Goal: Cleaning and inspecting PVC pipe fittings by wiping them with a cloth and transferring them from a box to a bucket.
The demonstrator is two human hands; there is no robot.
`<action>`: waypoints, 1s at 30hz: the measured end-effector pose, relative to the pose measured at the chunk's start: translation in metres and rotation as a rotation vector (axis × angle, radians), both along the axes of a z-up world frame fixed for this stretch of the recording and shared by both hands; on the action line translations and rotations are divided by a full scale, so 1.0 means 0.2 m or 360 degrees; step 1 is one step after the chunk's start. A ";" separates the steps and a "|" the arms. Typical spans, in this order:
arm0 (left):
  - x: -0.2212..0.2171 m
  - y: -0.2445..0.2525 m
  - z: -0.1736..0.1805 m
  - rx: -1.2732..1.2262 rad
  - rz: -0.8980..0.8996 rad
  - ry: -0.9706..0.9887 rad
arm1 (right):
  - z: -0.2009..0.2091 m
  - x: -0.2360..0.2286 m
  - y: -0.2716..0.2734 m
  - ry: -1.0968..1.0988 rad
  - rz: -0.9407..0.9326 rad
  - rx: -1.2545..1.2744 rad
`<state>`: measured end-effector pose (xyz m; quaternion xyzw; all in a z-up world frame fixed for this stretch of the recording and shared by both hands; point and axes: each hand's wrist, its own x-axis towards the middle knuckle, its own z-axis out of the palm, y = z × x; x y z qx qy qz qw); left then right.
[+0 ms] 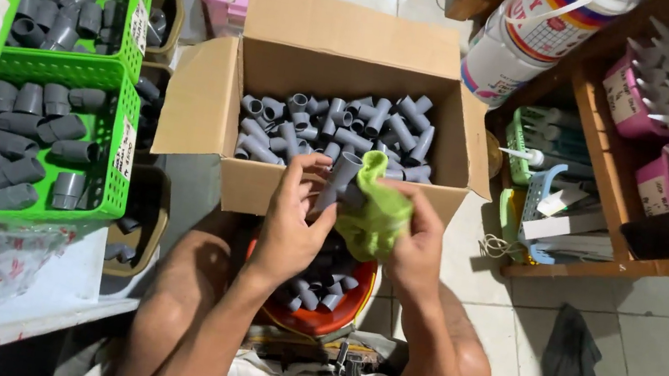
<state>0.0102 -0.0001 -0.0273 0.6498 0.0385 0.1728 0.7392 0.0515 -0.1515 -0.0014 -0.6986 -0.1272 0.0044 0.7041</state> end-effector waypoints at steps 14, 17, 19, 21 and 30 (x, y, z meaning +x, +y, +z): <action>0.01 -0.03 -0.07 -0.0335 -0.0206 -0.0191 | -0.07 0.08 0.05 -0.0492 0.0245 -0.0738; -0.03 -0.03 0.03 0.0007 -0.0099 -0.0089 | -0.09 0.02 0.07 -0.0500 0.0128 -0.0803; -0.03 -0.02 0.07 0.0292 -0.0032 -0.0096 | -0.17 0.04 0.05 -0.0617 0.0006 -0.0858; -0.03 -0.02 0.03 0.0664 0.0129 -0.0231 | -0.29 0.09 0.01 -0.0661 -0.0121 -0.0936; 0.03 -0.01 -0.05 -0.0014 -0.0161 0.0093 | -0.40 0.08 0.00 -0.0580 -0.0236 -0.0638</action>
